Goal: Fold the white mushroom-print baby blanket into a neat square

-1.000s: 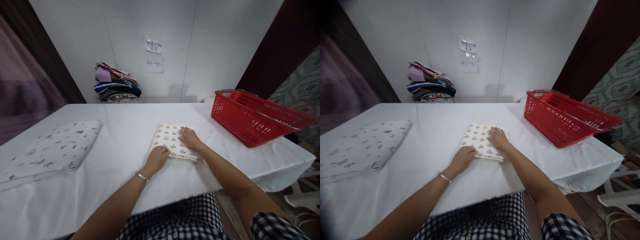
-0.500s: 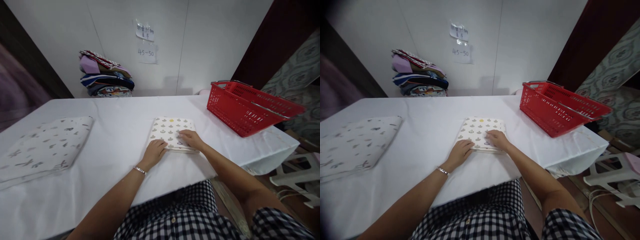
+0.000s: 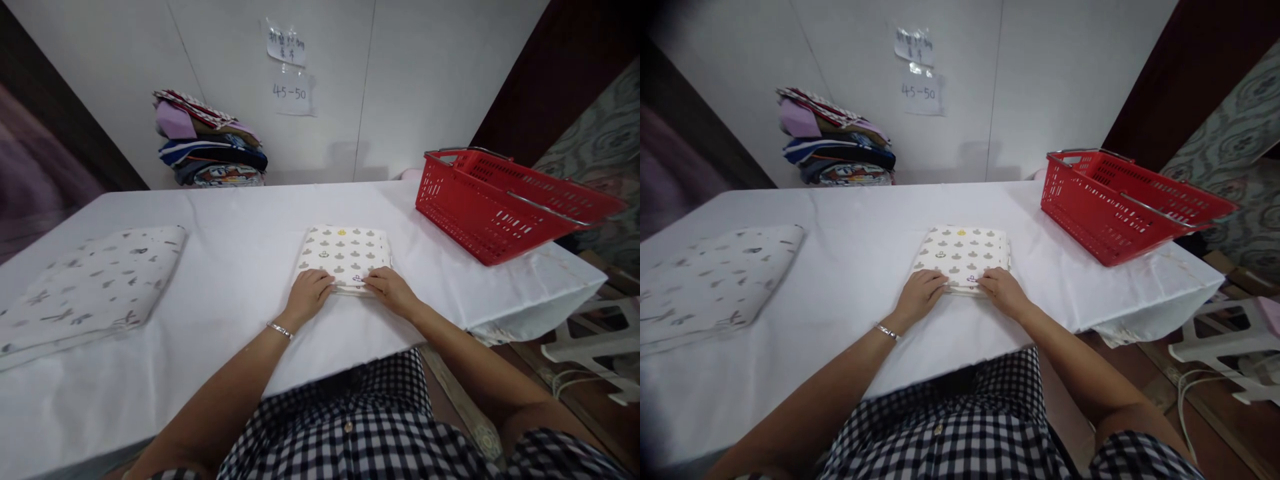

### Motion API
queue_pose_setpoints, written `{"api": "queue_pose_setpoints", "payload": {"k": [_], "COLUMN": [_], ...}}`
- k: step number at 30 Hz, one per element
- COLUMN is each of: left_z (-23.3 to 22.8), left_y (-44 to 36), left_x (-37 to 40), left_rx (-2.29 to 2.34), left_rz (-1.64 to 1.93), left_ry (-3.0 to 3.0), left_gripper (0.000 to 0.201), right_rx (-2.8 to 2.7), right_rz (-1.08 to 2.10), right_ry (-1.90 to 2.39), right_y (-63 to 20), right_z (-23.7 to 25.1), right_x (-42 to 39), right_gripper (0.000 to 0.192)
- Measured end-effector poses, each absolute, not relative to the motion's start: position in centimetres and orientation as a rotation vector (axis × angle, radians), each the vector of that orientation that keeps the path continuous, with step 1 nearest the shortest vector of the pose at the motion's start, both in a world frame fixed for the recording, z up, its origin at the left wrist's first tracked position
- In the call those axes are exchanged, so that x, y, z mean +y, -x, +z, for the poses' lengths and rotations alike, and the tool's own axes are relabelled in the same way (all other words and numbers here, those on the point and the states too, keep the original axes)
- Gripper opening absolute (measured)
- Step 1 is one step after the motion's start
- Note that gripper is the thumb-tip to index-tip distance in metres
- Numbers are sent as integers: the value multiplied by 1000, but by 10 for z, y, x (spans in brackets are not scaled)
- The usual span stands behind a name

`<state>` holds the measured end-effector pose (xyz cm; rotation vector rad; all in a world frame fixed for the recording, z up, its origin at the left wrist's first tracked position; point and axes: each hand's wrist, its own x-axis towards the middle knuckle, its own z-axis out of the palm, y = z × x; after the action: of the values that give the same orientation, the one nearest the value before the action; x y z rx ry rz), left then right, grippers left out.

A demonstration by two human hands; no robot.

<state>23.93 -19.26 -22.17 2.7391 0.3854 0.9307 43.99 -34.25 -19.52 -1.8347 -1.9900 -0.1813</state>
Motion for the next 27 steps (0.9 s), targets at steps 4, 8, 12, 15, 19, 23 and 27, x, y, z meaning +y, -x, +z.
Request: {"api": "queue_pose_setpoints", "payload": {"k": [4, 8, 12, 15, 19, 23, 27], "left_z": [-222, -222, -222, -223, -223, -217, -215], "left_y": [-242, -240, -238, -238, -241, -247, -249], "left_x": [-193, -194, -192, -189, -187, -187, -187], "left_rx": [413, 406, 328, 290, 312, 342, 392], "left_rz": [954, 963, 930, 892, 901, 999, 1061], "left_ry": [-2729, -2715, -2746, -2786, -2802, -2845, -2938], "left_gripper": [22, 22, 21, 22, 21, 20, 21], "right_rx": [-1961, -2102, -2154, -2137, -2139, -2079, -1987], "right_rz": [-308, -324, -292, -317, -317, -421, -605], "right_ry": [1865, 1903, 1910, 1934, 1946, 1981, 1964], "right_y": [-437, -434, -434, -435, -437, -442, -447], "right_z": [-193, -194, -198, -202, -201, -189, -188], "right_x": [-345, -350, -356, -358, -354, -343, -336], "right_gripper": [27, 24, 25, 27, 28, 28, 28]}}
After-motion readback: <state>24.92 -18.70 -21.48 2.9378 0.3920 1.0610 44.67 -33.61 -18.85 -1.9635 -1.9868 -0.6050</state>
